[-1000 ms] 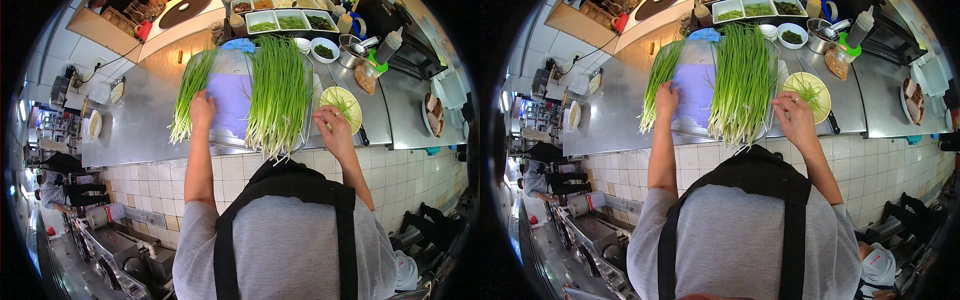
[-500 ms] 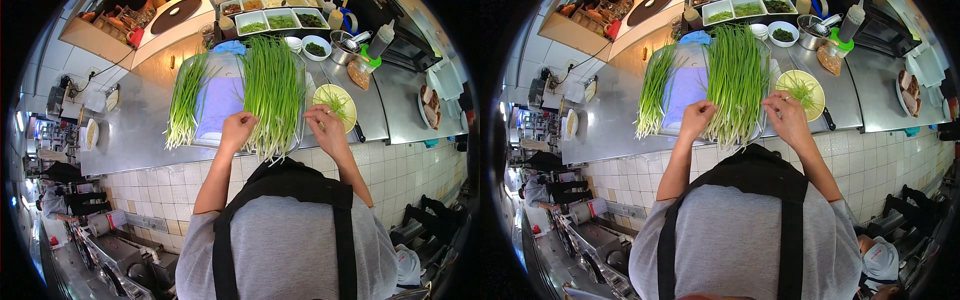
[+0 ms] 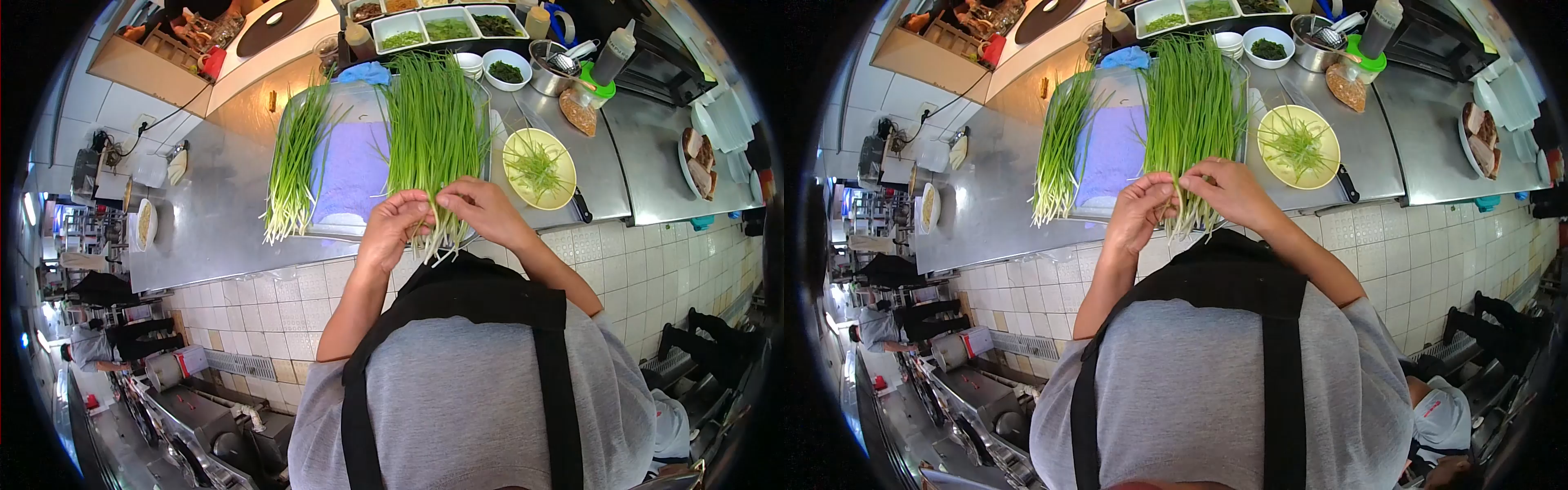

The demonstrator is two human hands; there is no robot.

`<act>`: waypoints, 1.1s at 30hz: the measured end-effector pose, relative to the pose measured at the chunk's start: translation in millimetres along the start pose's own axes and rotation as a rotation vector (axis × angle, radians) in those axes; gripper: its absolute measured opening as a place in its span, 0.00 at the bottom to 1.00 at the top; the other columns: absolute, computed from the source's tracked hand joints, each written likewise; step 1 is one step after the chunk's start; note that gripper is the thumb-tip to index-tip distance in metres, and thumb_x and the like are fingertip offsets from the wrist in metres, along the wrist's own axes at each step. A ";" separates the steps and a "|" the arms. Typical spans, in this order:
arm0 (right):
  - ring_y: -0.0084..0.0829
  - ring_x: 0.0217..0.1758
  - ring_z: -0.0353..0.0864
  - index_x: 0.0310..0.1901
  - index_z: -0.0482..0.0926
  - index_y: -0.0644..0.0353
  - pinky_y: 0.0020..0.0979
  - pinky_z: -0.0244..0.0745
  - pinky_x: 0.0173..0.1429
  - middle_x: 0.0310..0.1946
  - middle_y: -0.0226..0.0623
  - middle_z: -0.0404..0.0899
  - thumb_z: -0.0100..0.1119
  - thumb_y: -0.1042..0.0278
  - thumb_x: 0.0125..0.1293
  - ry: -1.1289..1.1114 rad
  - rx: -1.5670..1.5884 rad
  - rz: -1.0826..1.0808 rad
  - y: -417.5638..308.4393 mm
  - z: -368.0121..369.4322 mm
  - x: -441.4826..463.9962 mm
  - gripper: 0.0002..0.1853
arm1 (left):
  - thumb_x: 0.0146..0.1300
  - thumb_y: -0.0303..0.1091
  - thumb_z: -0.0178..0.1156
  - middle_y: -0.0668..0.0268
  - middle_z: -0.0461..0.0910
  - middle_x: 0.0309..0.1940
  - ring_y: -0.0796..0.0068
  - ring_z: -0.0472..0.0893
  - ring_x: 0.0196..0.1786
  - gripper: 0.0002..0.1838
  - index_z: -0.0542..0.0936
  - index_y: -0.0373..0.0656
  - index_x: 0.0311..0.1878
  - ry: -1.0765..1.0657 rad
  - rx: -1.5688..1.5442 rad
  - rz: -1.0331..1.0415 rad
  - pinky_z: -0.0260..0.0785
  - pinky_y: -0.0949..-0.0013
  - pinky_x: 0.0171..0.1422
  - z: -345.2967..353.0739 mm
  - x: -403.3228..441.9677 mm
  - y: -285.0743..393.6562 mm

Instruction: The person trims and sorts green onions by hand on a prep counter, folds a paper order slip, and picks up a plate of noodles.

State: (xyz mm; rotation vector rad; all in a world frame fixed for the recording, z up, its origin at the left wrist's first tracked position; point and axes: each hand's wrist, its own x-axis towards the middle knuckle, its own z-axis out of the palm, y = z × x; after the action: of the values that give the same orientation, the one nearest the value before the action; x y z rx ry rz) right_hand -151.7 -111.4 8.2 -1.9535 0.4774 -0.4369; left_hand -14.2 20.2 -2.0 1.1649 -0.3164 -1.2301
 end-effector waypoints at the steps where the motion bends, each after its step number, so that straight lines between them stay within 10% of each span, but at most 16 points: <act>1: 0.22 0.25 0.72 0.35 0.79 0.64 0.25 0.66 0.29 0.24 0.35 0.74 0.58 0.63 0.60 -0.008 0.051 0.032 2.4 2.4 -0.7 0.11 | 0.59 0.25 0.58 0.66 0.80 0.30 0.78 0.80 0.32 0.08 0.76 0.38 0.42 -0.014 0.026 -0.002 0.75 0.76 0.36 6.4 -1.0 -4.0; 21: 0.15 0.22 0.72 0.33 0.81 0.61 0.18 0.66 0.30 0.24 0.26 0.76 0.53 0.58 0.65 0.053 0.586 0.296 32.5 -51.4 -34.4 0.14 | 0.64 0.33 0.56 0.68 0.78 0.29 0.78 0.78 0.32 0.10 0.77 0.36 0.44 -0.016 0.021 0.169 0.71 0.76 0.37 57.9 18.0 11.2; 33: 0.15 0.20 0.69 0.28 0.79 0.62 0.19 0.64 0.25 0.20 0.26 0.74 0.55 0.59 0.65 0.060 0.345 0.229 15.9 -61.9 -33.6 0.15 | 0.65 0.33 0.54 0.69 0.76 0.31 0.80 0.76 0.34 0.13 0.77 0.36 0.47 -0.174 0.110 0.043 0.73 0.75 0.41 65.9 24.4 1.6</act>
State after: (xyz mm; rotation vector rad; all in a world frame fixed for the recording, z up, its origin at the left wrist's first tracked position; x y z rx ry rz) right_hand -213.7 -147.8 15.6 -1.5383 0.6137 -0.4015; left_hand -52.7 -34.8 18.8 1.1410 -0.5423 -1.2922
